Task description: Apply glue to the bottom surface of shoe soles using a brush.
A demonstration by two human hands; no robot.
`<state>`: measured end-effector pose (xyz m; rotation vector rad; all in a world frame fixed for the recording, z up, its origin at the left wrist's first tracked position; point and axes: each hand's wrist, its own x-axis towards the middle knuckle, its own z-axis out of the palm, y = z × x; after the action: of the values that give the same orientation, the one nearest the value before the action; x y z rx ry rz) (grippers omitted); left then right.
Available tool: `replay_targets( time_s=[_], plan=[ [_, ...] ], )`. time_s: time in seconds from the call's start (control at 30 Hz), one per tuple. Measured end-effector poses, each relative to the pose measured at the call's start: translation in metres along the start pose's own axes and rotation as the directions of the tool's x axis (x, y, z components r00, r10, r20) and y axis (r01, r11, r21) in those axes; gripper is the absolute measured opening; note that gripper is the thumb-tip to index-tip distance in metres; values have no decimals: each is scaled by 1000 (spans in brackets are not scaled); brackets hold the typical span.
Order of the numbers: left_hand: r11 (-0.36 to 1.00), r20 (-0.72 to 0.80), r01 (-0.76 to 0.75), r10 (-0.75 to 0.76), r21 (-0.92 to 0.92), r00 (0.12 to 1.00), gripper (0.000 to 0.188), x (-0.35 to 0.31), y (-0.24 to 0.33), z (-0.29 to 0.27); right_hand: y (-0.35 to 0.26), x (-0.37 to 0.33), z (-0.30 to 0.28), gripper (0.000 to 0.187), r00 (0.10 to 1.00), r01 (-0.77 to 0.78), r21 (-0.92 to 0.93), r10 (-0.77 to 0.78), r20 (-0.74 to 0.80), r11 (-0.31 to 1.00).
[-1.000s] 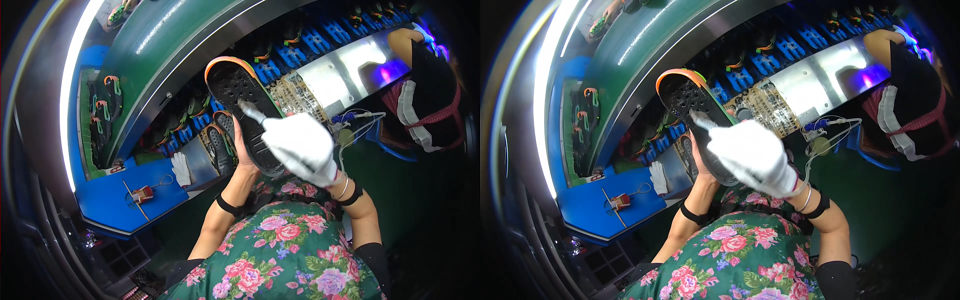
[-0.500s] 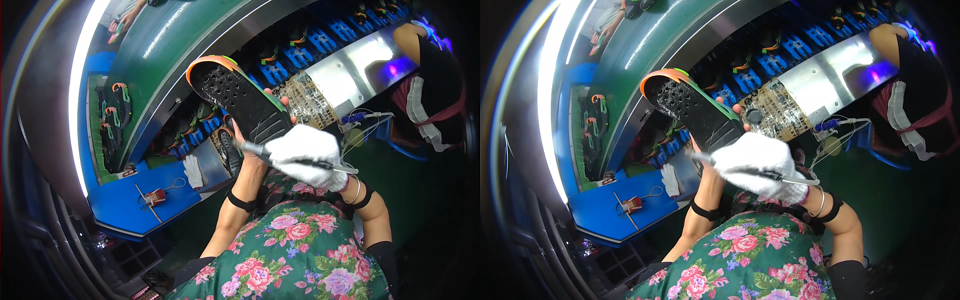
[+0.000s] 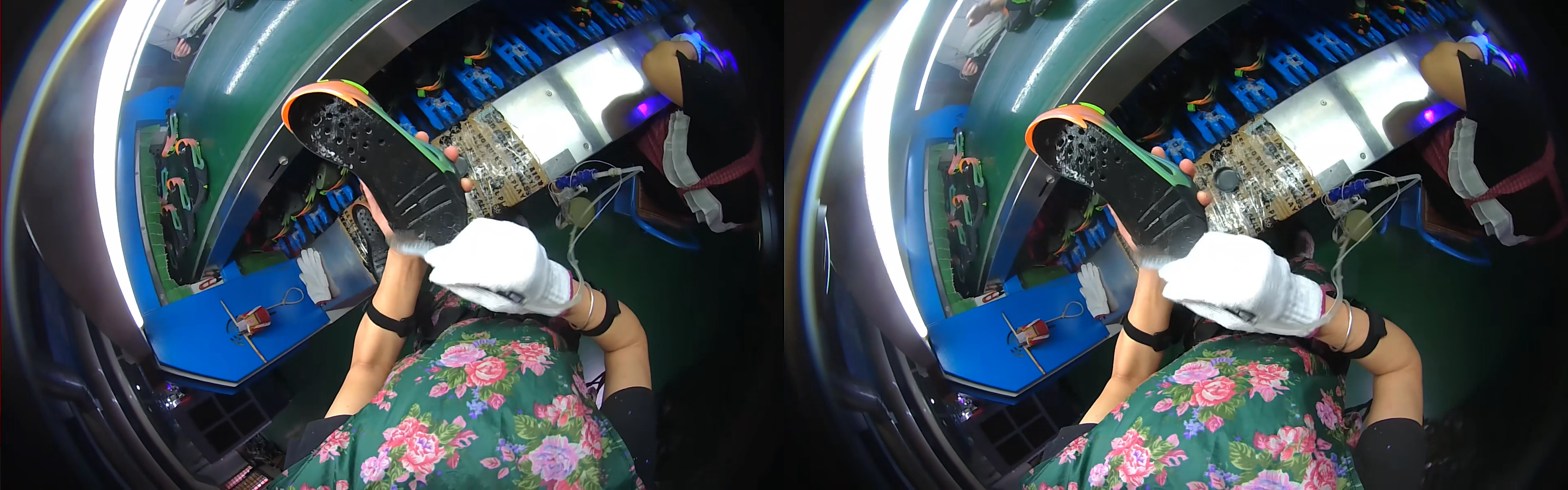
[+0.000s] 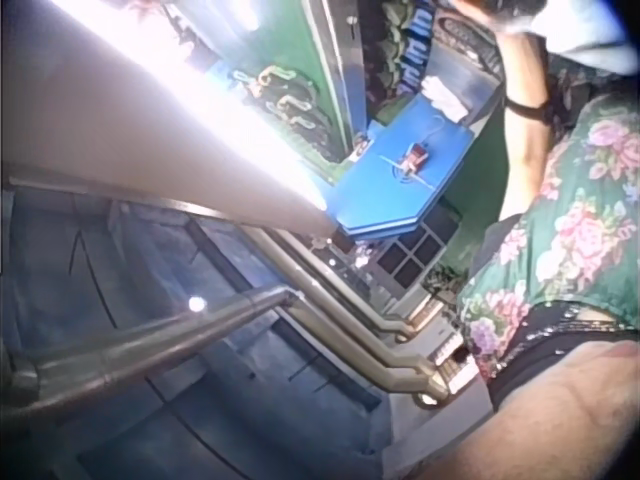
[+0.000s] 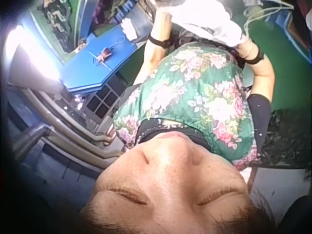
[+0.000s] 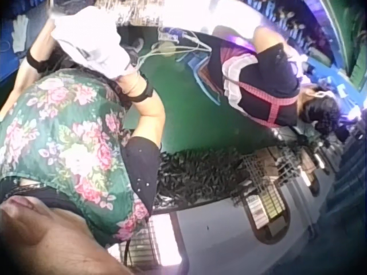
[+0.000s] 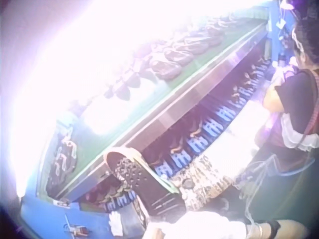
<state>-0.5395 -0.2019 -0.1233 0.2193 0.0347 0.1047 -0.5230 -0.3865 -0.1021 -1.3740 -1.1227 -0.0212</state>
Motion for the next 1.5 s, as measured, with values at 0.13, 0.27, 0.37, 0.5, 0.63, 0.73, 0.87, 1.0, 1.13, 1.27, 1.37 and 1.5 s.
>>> replay_targets(
  time_s=[0.13,0.27,0.37,0.5,0.63,0.73,0.87,1.0,1.13,1.27,1.37,1.5],
  plan=[
    [998,0,24,-24,-51,1000,84,-3,4,5,8,6,-10,17,981,-135,218,161,-108,967],
    [987,60,105,-113,118,992,97,1,13,-5,4,3,-8,19,998,57,-122,-53,37,991],
    [965,46,218,-227,143,973,101,-4,18,-2,5,1,-7,20,996,-81,209,71,54,974],
    [931,62,315,-331,186,942,101,-6,28,-3,12,0,-7,25,997,-71,77,72,-3,994],
    [887,48,457,-460,70,886,96,-7,42,-17,1,5,1,25,990,9,115,-25,138,993],
    [858,49,465,-485,220,873,108,-11,47,-21,-2,11,-5,22,986,-90,253,50,159,963],
    [857,-263,491,-444,155,857,68,-17,61,-23,3,10,-11,31,977,99,-84,-81,198,992],
    [793,-109,596,-586,130,803,58,-6,69,-12,-6,-5,3,31,950,156,-35,-140,279,987],
    [815,-74,572,-567,89,820,60,-9,68,-6,-3,7,-9,28,976,-31,174,-8,219,984],
    [816,-147,540,-520,207,842,61,0,63,3,-8,5,-8,32,971,79,-1,-76,225,997],
    [821,-217,501,-455,275,864,60,4,63,-8,-5,10,-8,23,984,-114,245,75,164,963],
    [821,-252,491,-429,292,868,73,12,66,-30,-3,12,3,22,990,-132,40,130,49,990]
  ],
)
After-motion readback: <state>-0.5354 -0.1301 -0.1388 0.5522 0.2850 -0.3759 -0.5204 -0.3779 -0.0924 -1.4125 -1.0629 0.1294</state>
